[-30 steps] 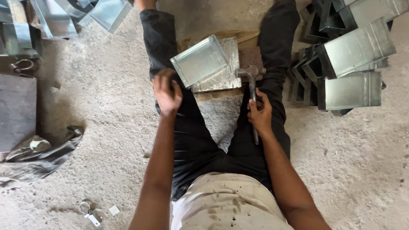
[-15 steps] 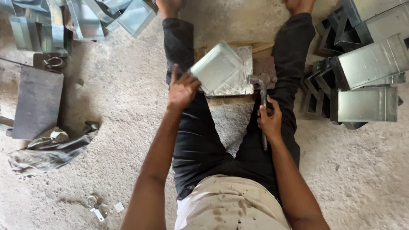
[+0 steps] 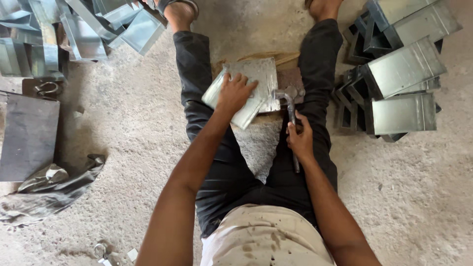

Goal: The person sits on the floor and repeatedly hammers a small metal block placed on a stone anvil. They adjust the block's position between strikes and occasionally pick up another block from a nearby pile to continue the process.

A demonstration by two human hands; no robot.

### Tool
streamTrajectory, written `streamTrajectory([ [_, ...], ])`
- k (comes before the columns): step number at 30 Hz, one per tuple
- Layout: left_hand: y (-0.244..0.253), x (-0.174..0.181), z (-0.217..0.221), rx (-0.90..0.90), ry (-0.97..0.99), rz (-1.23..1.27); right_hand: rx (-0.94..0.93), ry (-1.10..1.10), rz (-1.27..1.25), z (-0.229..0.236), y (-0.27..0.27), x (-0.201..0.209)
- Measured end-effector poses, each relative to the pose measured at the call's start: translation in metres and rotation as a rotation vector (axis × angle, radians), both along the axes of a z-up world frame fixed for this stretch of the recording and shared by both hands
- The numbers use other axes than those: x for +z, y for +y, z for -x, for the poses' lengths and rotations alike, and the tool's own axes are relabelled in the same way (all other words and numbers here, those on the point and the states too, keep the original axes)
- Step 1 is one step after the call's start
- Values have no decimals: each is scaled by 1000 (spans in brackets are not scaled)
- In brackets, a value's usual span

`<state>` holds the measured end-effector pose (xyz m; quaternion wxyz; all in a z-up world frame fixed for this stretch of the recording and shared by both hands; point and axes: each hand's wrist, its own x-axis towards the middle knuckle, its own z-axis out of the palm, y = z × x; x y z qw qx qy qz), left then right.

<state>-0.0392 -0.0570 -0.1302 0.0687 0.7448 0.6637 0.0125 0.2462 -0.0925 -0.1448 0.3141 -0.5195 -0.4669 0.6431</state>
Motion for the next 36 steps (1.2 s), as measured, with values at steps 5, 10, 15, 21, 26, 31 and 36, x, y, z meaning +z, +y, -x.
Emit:
streamTrajectory([
  [5,19,-24,9,36,-92,61,131,-71,-798,5,-4,38],
  [10,16,-32,9,75,-149,-31,124,-92,-530,10,-9,78],
  [15,11,-37,5,84,-149,-3,249,-330,-876,31,30,78],
  [21,13,-26,2,87,-161,-74,196,-393,-909,27,37,55],
  [26,-3,20,-16,58,-70,-357,115,-380,-564,15,8,46],
  [31,-3,49,-30,157,-13,-479,101,-154,-612,6,5,94],
  [36,-2,45,-33,150,36,-483,-31,26,-792,7,9,152],
])
